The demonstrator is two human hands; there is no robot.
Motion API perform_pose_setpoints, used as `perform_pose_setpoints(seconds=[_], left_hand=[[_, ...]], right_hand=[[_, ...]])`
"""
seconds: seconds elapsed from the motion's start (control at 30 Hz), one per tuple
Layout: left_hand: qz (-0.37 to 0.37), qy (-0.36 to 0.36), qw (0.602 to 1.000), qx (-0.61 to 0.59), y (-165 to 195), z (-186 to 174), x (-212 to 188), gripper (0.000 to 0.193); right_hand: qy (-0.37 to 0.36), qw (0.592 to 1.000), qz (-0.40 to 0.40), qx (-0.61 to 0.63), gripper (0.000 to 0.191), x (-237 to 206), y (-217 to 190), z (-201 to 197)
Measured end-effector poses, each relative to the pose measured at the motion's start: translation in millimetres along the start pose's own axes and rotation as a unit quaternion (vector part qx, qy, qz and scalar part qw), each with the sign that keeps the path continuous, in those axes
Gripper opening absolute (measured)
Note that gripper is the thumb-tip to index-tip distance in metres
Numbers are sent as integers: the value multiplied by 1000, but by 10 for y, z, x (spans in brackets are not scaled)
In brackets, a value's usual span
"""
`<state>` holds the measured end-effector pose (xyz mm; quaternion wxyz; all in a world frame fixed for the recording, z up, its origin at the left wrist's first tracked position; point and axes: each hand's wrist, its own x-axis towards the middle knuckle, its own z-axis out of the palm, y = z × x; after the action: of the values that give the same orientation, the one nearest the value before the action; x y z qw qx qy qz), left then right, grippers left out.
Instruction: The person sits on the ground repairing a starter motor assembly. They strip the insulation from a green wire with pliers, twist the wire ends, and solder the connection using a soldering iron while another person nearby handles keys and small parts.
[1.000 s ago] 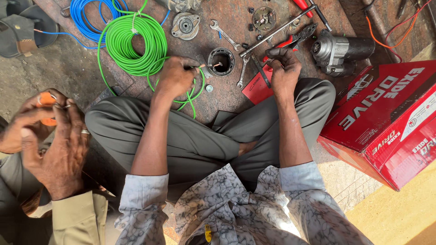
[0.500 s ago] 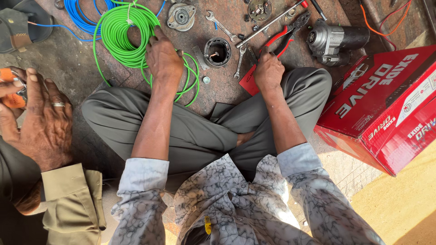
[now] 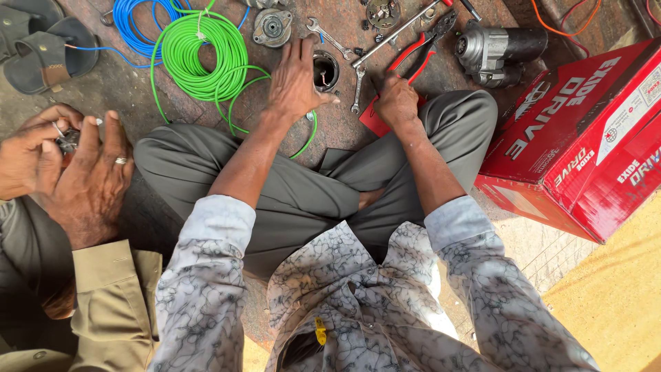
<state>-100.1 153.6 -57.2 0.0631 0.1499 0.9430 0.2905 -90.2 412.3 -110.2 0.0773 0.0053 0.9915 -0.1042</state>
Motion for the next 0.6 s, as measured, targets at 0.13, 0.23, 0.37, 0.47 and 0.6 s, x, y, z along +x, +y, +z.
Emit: perform_pose_setpoints(seconds=[0.13, 0.23, 0.37, 0.47, 0.6], left_hand=[[53, 77, 996, 14, -68, -21, -78, 133], [52, 65, 991, -101, -158, 57, -118, 117], [8, 25, 994, -106, -217, 132, -73, 106], [57, 24, 989, -131, -226, 67, -21, 104], [32, 5, 987, -156, -192, -52, 33, 111]], right_hand=[[116, 982, -13, 147, 27, -141, -75, -228], [99, 927, -37, 359, 22, -364, -193, -446], [118, 932, -138, 314, 24, -684, -493, -547], [135, 934, -181, 279, 17, -753, -651, -508], [122, 949, -151, 249, 15, -721, -723, -402]])
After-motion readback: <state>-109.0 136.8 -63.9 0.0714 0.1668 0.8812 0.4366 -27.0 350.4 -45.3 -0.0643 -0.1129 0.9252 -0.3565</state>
